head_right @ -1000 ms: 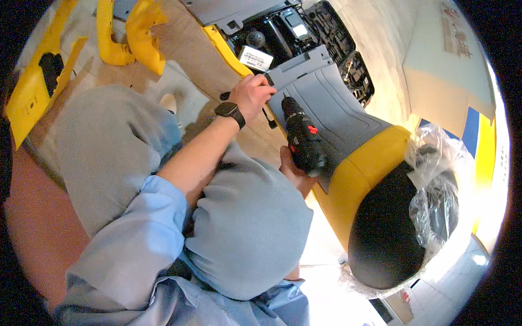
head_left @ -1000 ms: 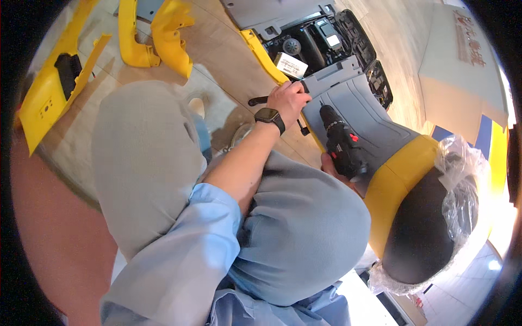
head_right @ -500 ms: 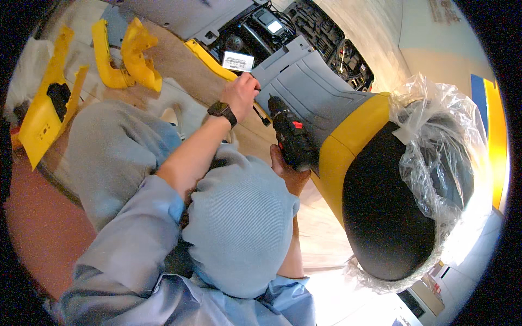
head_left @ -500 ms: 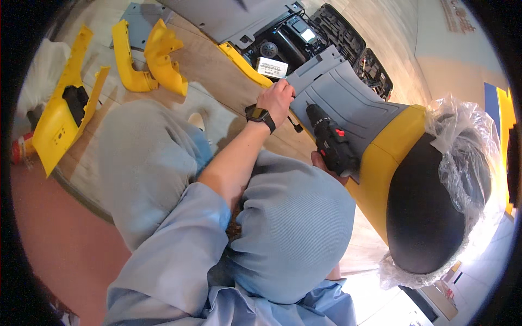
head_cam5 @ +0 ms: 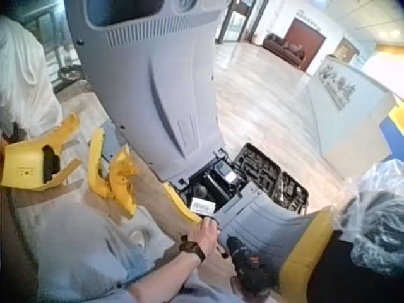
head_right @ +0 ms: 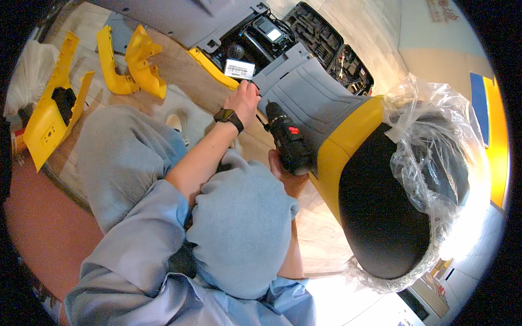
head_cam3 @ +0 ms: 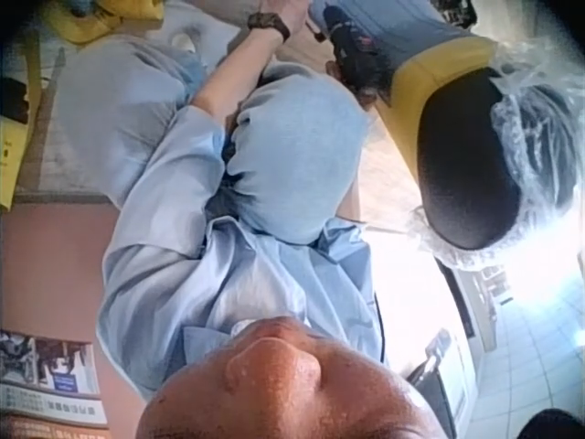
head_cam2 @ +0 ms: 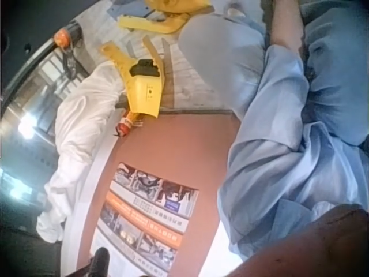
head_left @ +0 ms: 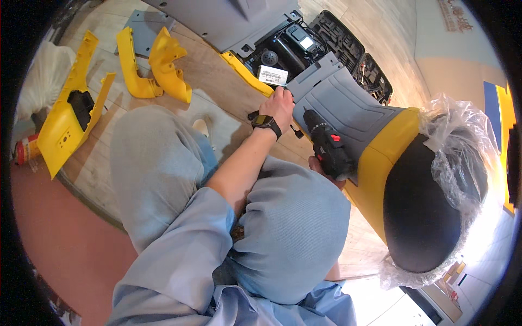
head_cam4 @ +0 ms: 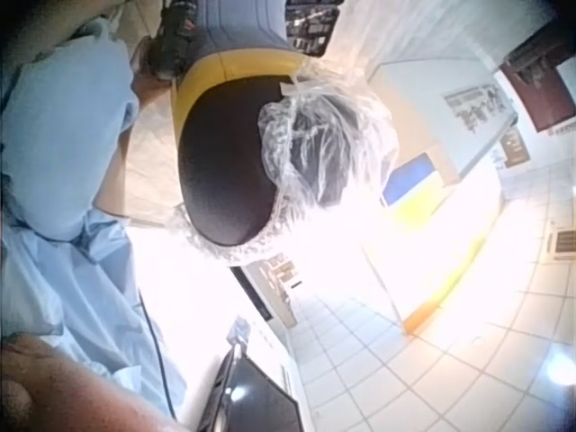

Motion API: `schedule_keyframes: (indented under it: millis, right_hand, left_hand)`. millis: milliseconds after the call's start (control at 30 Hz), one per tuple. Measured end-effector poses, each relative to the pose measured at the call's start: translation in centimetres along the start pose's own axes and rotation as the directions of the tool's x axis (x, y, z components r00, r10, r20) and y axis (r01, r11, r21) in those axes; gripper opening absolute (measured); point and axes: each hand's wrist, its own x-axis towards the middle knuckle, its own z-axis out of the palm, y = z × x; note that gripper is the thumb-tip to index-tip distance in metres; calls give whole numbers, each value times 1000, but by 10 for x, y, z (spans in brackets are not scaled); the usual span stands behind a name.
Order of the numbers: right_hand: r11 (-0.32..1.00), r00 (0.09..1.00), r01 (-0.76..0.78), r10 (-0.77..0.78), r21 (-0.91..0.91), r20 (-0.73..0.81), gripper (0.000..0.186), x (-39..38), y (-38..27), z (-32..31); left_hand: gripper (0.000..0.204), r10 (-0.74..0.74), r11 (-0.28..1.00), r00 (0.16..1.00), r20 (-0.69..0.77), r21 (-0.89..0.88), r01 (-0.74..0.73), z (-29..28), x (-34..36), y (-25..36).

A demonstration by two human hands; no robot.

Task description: Using a power drill to assemble or repair plastic panels on a yellow scooter.

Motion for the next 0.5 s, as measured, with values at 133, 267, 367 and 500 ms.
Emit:
schedule_keyframes:
  millis: [133, 267, 367, 500]
  right_hand:
    - [998, 998, -64, 64, 7, -12, 29, -4, -1, 2]
    - [991, 991, -130, 130, 22, -29, 30, -3, 8, 4]
    - [993, 999, -27, 30, 118, -27, 33, -2, 3, 5]
    - [994, 994, -104, 105, 42, -28, 32, -2, -12, 4]
  left_hand:
    - [20, 68, 997, 998, -7, 47, -67, 3, -2, -6]
    - [20, 130, 991, 991, -1, 42, -130, 3, -1, -11]
    - [16, 147, 981, 988, -53, 132, -139, 13, 0, -11]
    - [13, 221, 911, 973, -70, 371, -180, 16, 5, -4]
